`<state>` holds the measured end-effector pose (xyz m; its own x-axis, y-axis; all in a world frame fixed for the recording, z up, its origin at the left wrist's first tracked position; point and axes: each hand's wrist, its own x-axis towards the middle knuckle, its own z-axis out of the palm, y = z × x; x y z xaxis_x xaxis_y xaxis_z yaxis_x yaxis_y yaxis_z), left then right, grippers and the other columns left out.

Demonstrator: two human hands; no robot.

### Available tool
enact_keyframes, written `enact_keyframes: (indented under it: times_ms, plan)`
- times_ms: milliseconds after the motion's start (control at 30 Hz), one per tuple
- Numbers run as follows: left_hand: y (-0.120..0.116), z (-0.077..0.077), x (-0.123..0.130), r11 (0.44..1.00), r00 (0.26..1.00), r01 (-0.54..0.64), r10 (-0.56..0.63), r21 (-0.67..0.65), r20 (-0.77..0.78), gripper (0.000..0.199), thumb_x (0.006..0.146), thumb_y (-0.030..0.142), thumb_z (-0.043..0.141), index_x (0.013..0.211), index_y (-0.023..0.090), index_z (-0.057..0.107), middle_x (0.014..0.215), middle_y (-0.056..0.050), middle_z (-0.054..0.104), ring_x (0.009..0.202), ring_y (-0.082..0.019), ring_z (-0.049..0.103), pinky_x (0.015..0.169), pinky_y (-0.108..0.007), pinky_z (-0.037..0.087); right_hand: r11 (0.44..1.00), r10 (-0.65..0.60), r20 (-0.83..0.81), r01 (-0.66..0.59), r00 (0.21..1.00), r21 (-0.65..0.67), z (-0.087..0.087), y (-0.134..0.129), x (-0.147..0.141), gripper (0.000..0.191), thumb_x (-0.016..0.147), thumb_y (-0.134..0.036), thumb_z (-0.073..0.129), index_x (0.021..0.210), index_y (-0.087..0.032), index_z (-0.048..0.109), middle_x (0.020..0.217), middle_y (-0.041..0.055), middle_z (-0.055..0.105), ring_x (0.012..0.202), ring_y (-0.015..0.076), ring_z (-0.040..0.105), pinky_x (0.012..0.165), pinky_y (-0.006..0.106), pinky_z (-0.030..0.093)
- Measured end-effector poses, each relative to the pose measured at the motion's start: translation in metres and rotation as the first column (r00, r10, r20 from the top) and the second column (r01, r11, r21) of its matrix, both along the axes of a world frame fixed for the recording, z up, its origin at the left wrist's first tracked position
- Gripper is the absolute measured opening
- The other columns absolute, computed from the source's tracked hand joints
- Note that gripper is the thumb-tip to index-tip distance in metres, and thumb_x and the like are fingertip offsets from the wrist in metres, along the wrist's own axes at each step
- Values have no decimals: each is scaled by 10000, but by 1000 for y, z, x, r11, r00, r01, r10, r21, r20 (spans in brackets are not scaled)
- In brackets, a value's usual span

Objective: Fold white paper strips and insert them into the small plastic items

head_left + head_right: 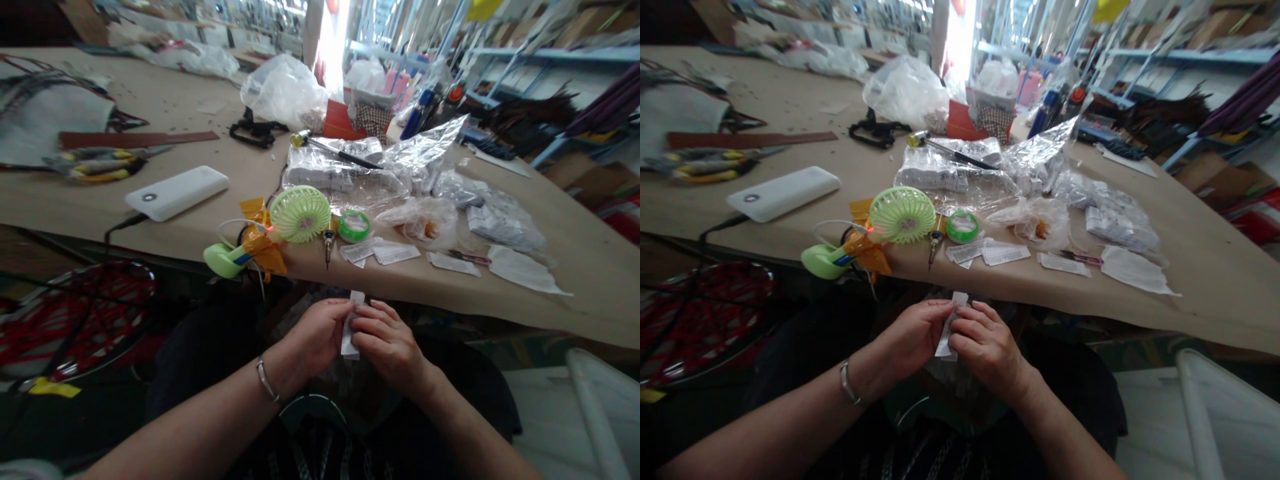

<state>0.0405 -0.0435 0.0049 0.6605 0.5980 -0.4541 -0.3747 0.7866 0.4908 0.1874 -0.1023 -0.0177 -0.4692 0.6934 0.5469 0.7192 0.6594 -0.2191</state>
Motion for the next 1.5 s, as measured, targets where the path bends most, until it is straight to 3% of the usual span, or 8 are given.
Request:
enact_keyframes:
  times_ms: [333, 533, 600, 667, 800, 1267, 1400, 1500]
  plan:
    - [-7, -3, 0, 999, 997, -29, 32, 43, -69, 104, 630, 117, 690, 711, 68, 646, 654, -62, 646, 534, -107, 569, 490, -195, 408, 999, 41, -13, -41, 999, -3, 4, -5, -2, 121, 851, -127, 524, 890, -196, 616, 979, 37, 675, 1096, 189, 549, 1000, 389, 399]
    - [-5, -6, 3, 999, 985, 12, -5, 41, -172, 96, 745, 154, 635, 799, 76, 620, 658, -82, 657, 519, -127, 592, 511, -230, 474, 995, -101, -30, 102, 994, 19, 14, -7, 24, 330, 844, -177, 536, 1173, -185, 514, 1098, 76, 633, 1146, 222, 495, 959, 401, 453]
    - [-3, -5, 4, 999, 967, 33, -22, 39, -256, 101, 782, 165, 601, 840, 81, 607, 689, -100, 673, 552, -150, 620, 545, -267, 508, 944, -320, -33, 321, 947, 79, 16, -3, 53, 387, 866, -211, 504, 1250, -184, 456, 1161, 105, 590, 1190, 246, 453, 972, 449, 429]
    - [-3, -4, 6, 998, 951, 40, -25, 43, -308, 100, 794, 162, 588, 858, 85, 595, 713, -108, 681, 583, -163, 637, 565, -282, 523, 795, -593, -37, 593, 804, 127, 16, 3, 84, 453, 885, -291, 481, 1311, -163, 396, 1224, 146, 533, 1216, 284, 414, 978, 514, 392]
    - [-4, -7, 8, 998, 942, 50, -38, 28, -333, 93, 808, 163, 573, 863, 88, 582, 694, -94, 674, 569, -150, 632, 558, -268, 523, 669, -742, 153, 736, 652, 104, 6, 10, 127, 509, 864, -418, 494, 1285, -134, 452, 1271, 170, 503, 1214, 331, 402, 973, 537, 369]
    - [-2, -9, 6, 997, 940, 66, -52, 30, -338, 102, 825, 171, 540, 876, 90, 575, 709, -93, 671, 573, -156, 629, 567, -284, 520, 792, -596, -212, 610, 774, 2, 5, 2, 139, 112, 865, -242, 516, 836, -201, 616, 899, 60, 663, 919, 201, 615, 847, 378, 481]
    - [-3, -7, 6, 997, 949, 67, -52, 38, -310, 107, 820, 175, 538, 848, 89, 593, 696, -92, 665, 570, -161, 625, 556, -291, 515, 820, -520, -369, 572, 770, 38, 10, -3, 100, 63, 834, -180, 553, 860, -199, 608, 935, 62, 652, 958, 205, 613, 887, 396, 469]
    - [-2, -7, 5, 997, 968, 65, -54, 39, -247, 126, 815, 178, 533, 830, 82, 614, 673, -91, 658, 537, -153, 609, 550, -287, 502, 951, -279, -328, 307, 903, 36, 10, -8, 51, 136, 812, -113, 550, 901, -207, 589, 996, 64, 643, 1055, 218, 575, 913, 420, 460]
